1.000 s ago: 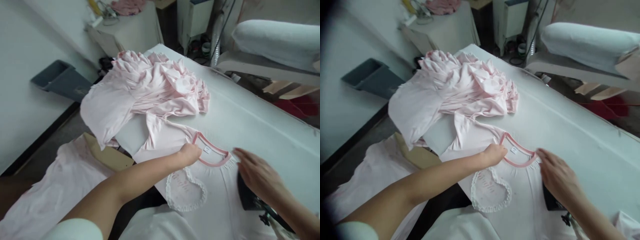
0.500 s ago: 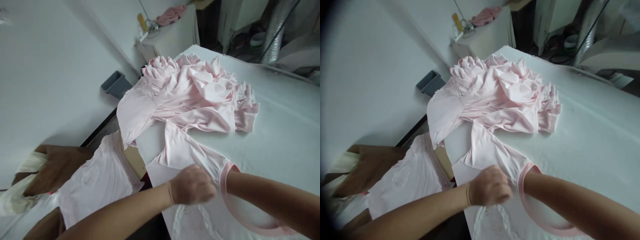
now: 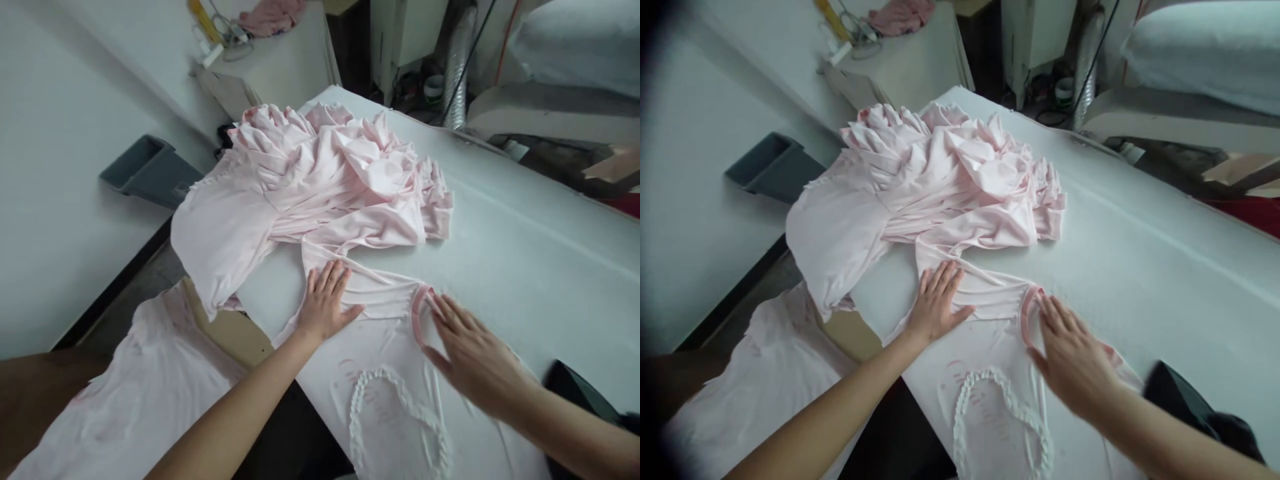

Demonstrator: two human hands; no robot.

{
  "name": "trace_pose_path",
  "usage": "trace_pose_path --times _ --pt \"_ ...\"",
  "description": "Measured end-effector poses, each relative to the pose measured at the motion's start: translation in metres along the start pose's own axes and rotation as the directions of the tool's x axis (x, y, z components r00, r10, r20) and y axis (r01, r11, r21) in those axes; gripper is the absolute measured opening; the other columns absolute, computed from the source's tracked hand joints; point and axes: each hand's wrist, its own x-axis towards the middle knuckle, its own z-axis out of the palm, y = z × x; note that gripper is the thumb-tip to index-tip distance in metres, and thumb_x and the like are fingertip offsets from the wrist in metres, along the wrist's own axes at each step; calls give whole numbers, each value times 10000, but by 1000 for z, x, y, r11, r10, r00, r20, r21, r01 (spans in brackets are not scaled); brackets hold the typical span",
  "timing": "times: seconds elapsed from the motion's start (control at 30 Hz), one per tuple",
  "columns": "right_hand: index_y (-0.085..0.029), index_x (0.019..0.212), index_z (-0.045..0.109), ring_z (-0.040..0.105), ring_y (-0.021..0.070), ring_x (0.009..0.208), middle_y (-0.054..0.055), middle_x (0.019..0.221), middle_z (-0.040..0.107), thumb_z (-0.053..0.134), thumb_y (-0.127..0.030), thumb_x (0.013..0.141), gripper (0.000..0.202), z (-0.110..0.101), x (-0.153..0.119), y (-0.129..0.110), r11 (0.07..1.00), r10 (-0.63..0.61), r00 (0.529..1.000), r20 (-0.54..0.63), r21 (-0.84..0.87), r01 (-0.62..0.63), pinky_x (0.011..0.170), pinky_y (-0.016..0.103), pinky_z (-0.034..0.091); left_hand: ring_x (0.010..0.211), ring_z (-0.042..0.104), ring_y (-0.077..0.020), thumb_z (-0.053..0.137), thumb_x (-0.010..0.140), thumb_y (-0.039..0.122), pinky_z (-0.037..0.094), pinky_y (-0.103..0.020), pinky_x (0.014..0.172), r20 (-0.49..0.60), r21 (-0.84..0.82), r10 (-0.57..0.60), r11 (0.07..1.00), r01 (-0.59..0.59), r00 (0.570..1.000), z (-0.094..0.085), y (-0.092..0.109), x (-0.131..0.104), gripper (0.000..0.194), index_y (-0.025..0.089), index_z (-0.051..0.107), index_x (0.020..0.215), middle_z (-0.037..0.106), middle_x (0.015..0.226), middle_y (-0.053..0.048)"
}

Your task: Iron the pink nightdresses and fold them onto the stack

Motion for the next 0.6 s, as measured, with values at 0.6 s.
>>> trace_pose_path --times 0.6 --pt "-203 1215 667 728 387 870 185 1012 755 351 -674 941 631 -54 -180 24 353 927 340 -156 60 -934 705 509 563 1500 353 -231 453 1021 405 259 -470 1239 114 -242 537 831 -501 836 4 27 60 434 305 584 1423 443 1596 -66"
